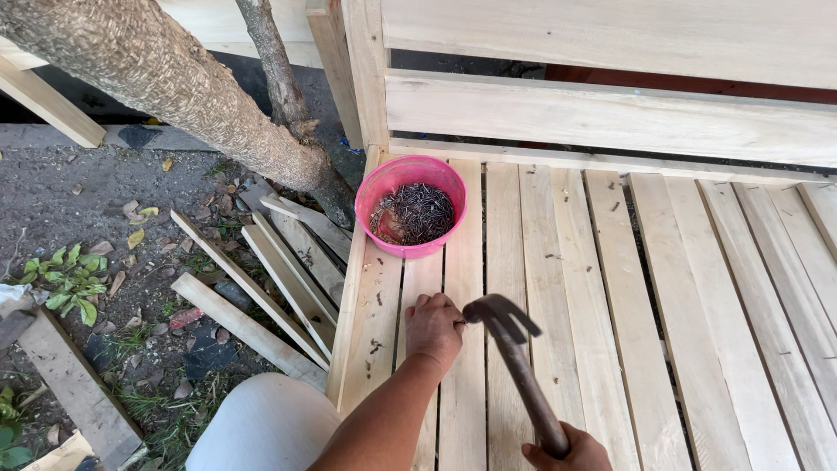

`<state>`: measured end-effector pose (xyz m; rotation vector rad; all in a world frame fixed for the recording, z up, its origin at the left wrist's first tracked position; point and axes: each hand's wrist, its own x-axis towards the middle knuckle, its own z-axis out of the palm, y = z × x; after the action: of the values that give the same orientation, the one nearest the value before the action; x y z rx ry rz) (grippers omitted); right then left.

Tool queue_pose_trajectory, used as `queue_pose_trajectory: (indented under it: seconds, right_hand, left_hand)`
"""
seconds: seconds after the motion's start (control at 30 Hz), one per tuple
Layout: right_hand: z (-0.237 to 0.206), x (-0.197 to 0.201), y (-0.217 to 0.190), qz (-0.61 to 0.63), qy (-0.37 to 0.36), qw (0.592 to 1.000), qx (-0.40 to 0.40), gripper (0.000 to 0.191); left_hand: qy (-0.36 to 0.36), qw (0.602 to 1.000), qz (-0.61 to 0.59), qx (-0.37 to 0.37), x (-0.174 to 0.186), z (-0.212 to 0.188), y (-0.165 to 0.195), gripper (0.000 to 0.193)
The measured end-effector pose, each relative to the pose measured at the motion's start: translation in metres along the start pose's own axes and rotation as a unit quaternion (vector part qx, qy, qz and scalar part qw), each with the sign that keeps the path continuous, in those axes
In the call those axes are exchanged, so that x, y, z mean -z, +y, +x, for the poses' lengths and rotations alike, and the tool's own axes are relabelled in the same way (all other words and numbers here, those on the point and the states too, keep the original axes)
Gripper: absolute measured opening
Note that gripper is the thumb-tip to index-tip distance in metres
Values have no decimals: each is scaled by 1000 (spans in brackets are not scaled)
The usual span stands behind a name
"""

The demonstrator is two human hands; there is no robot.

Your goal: The person repeatedly picks nails from a pink bowl and hammers them into a wooden slatted surface. They work along the planks, securing them to the underlying frame using a hammer.

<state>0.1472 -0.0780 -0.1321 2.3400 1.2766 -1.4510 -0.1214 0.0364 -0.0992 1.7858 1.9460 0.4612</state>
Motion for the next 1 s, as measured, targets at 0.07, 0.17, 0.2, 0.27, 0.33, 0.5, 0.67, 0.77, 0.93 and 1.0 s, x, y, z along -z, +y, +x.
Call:
queue_pose_trajectory:
  seconds: [0.07,0.17,0.2,0.27,0.33,0.5,0.67,0.77,0.93,1.0]
  right_hand:
    - [-1,-2,-2,-47,1,999,11,63]
    - [-8,1,-9,-58,14,998,14,61]
    - [-12,3,-10,-41,18,999,11,60]
    - [-19,9,-13,-9,29,999,15,58]
    - [-28,14,-9,-8,52,999,15,59]
    - [-46,8,2,73,136,986,63,61]
    - [-31,4,-38,-60,60,996,19,52]
    - [-27,9,-48,6,31,999,-34,48]
    - [-22,3,-5,30,110,991,62,56]
    - [-3,-1,6,49,105,991,66,56]
  left_hand:
    - [11,1000,12,4,-2,2,0,5]
    - [-3,1000,-9,13,-6,6,-1,8]
    - [-26,999,-12,19,-8,7,-2,10]
    - [-61,997,-16,33,-10,13,-5,13]
    - [3,997,-75,-16,-7,18,-11,16]
    - [110,987,-40,-107,32,25,-23,9]
    - [265,932,101,-228,76,35,-7,40]
    - [190,959,40,-209,90,42,1,34]
    - [80,979,138,-129,101,68,3,27]
    - [19,983,160,-93,103,77,6,21]
